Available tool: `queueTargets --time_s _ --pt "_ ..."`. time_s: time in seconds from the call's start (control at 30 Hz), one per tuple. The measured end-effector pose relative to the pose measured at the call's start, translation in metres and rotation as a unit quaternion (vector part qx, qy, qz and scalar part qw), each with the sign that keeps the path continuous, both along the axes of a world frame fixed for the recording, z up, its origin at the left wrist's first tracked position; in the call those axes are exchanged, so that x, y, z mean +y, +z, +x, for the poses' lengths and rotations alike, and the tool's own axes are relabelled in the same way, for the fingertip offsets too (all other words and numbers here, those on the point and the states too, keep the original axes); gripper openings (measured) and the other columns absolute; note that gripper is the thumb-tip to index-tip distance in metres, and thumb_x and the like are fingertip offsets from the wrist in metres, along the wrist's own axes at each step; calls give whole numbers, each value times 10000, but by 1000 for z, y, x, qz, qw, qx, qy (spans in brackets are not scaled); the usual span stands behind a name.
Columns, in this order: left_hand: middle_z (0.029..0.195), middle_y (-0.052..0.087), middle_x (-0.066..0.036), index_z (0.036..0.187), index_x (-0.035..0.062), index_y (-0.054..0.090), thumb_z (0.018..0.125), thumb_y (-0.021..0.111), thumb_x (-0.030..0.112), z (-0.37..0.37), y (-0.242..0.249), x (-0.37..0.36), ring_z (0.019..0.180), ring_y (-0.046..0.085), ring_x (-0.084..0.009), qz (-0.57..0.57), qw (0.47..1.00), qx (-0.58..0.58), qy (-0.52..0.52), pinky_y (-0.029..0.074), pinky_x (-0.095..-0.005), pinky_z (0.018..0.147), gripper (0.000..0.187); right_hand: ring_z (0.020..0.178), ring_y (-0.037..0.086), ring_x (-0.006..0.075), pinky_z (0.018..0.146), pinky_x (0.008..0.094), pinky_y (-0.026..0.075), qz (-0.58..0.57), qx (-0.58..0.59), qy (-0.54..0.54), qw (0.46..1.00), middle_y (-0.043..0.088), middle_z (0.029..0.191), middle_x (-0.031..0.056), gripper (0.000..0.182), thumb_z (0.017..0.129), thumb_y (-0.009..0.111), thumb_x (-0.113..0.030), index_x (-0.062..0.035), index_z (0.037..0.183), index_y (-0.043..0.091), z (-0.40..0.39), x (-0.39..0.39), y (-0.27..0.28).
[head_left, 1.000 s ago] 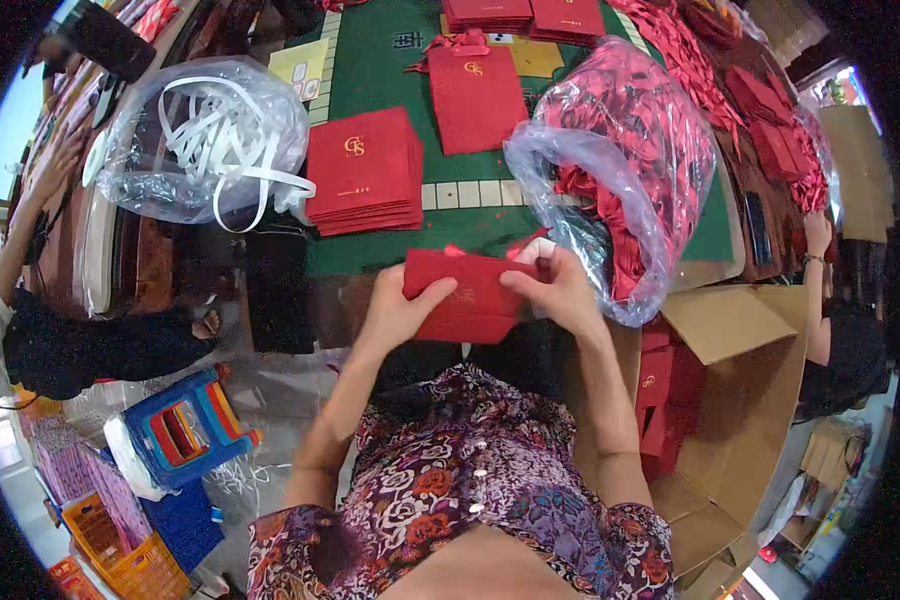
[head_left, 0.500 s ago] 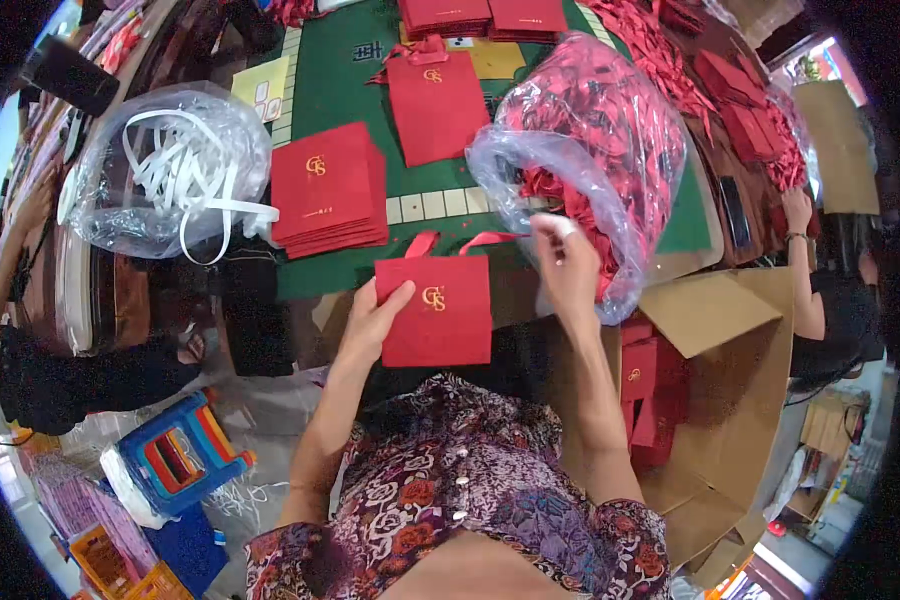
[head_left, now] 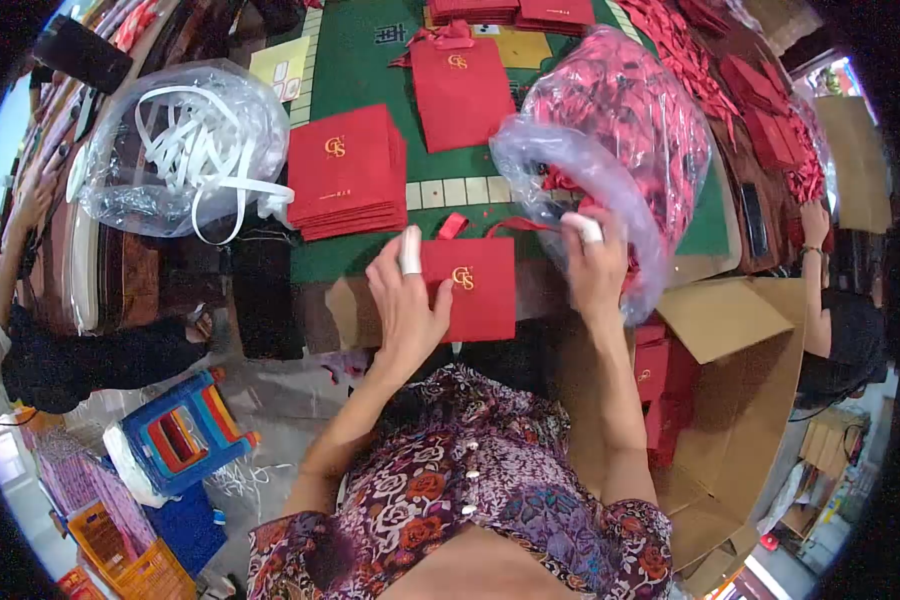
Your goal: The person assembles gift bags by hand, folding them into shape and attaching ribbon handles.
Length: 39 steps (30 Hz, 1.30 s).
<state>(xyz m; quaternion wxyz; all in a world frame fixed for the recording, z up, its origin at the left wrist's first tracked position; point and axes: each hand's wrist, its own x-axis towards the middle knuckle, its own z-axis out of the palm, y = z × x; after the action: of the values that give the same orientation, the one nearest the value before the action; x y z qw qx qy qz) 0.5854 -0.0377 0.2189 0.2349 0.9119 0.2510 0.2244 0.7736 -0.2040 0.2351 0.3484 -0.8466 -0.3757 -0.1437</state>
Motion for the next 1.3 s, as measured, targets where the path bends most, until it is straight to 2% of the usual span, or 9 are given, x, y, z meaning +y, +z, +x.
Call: queueTargets --time_s 0.23,0.37,0.5,0.6,0.67,0.9,0.97,1.17,1.3 --pt "1215 552 -144 1309 5 553 763 762 136 29 -7 5 1115 485 -352 16 991 47 -122 391 -458 917 599 841 643 313 755 393 499 38 52 149 987 677 901 92 281 768 736 15 -104 1019 692 -79 -2 16" --pt "1129 558 -131 1211 8 620 742 784 186 36 -5 11 1067 494 -324 36 989 67 -125 384 -443 885 528 790 666 267 737 352 517 16 194 95 976 689 901 108 200 844 743 -55 -72 1035 688 -97 10 0" --pt "1093 575 -126 1135 27 645 746 780 184 37 0 13 1031 498 -312 27 989 49 -134 371 -440 871 441 893 696 244 803 327 525 40 310 7 950 715 956 147 123 895 695 -77 0 990 683 -79 26 -16" --pt "1038 620 -113 1093 42 644 766 757 157 36 2 11 998 515 -301 17 989 48 -137 362 -442 877 365 844 700 213 775 316 533 46 263 -7 964 721 927 135 125 893 694 -82 5 982 688 -75 31 -26" --pt "1004 637 -105 1082 48 640 774 743 141 35 5 11 971 525 -296 14 990 33 -136 358 -442 877 337 822 699 293 735 358 529 70 327 -23 942 703 910 166 136 883 688 -119 -11 966 686 -75 32 -25" --pt "930 677 -70 1031 110 656 777 746 115 31 4 8 882 570 -272 -48 991 -2 -127 350 -413 882 270 760 702 278 695 364 531 30 355 -41 933 713 863 145 120 853 695 -133 -25 904 689 -74 35 -15" --pt "941 673 -74 1029 100 646 786 727 102 30 6 4 889 560 -277 -49 990 -5 -131 349 -426 877 256 696 686 125 656 282 542 5 304 -31 952 721 812 94 72 862 697 -59 -4 908 691 -73 36 -16" --pt "946 678 -60 1025 105 641 785 721 99 30 5 6 900 556 -278 -60 991 -11 -118 347 -432 875 254 718 697 165 651 297 542 93 285 -38 953 722 843 94 134 852 737 -82 -21 953 671 -81 43 -11" --pt "968 689 -60 1020 118 648 764 739 110 29 5 9 890 561 -277 -69 991 -18 -114 344 -425 875 271 748 703 217 671 322 542 25 265 -7 964 718 885 104 160 850 741 -82 -34 983 666 -81 36 -5"
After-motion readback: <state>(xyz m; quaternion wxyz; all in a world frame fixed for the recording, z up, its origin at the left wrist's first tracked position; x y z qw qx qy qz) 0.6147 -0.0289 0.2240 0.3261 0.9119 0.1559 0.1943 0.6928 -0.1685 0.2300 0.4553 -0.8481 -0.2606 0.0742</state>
